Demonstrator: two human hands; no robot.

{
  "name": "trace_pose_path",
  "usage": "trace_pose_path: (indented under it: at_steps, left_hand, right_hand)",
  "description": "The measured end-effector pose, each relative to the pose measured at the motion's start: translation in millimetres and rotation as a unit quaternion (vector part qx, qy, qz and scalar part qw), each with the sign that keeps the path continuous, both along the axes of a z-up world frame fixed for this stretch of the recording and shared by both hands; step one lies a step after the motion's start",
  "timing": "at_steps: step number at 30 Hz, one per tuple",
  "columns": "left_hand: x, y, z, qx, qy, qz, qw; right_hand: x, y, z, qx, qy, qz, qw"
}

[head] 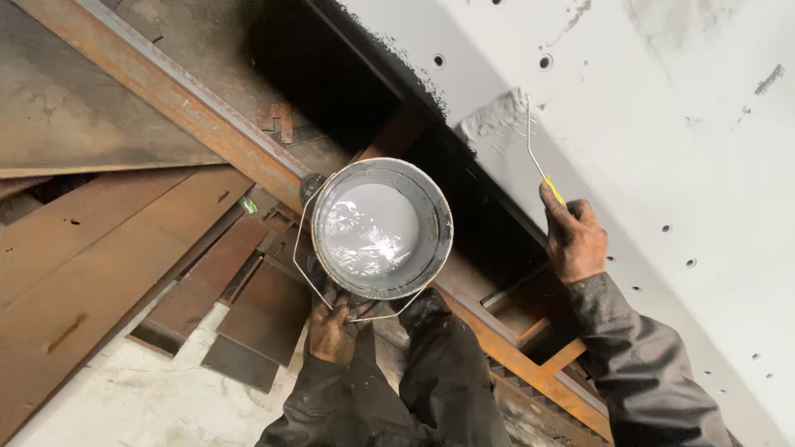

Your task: The recorder is painting a large metal structure using a paint roller and gray paint from a bucket.

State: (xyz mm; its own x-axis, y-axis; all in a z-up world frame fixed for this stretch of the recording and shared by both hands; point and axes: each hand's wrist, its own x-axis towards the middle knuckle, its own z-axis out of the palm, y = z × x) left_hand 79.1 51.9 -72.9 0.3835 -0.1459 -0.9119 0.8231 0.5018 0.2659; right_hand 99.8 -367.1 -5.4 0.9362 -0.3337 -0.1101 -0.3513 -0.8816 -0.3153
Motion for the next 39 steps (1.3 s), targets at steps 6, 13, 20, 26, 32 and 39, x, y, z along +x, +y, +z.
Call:
trace_pose_path:
  at_steps: [6, 13, 20, 26, 32, 39]
  left_hand:
    - [66, 17, 43, -0.063, -0.038, -0.001, 0.997]
    - [96, 72, 20, -0.032, -0.042, -0.040, 0.998]
    - [121, 107, 23, 0.023, -0.072, -0.047, 0.996]
    - [136, 105, 38, -0.039, -0.127, -0.036, 0.990]
    - [119, 87, 47, -0.001, -0.081, -0.066, 0.995]
    - [93, 70, 45, 0.012, -0.036, -0.035, 0.999]
  right_hand:
    - [128, 54, 4, -0.019, -0.011, 0.032, 0.999]
    - [306, 114, -9, -0.020, -0.060, 0.077, 0.995]
    - [304, 112, 7, 0.001, -0.078, 0.090, 0.993]
    - [143, 50, 33, -0.024, 0.065, 0.025, 0.997]
    - [-32, 8, 38, -0.070, 0.127, -0.026, 0.989]
    - [-102, 12, 44, -0.068, 0.181, -0.089, 0.977]
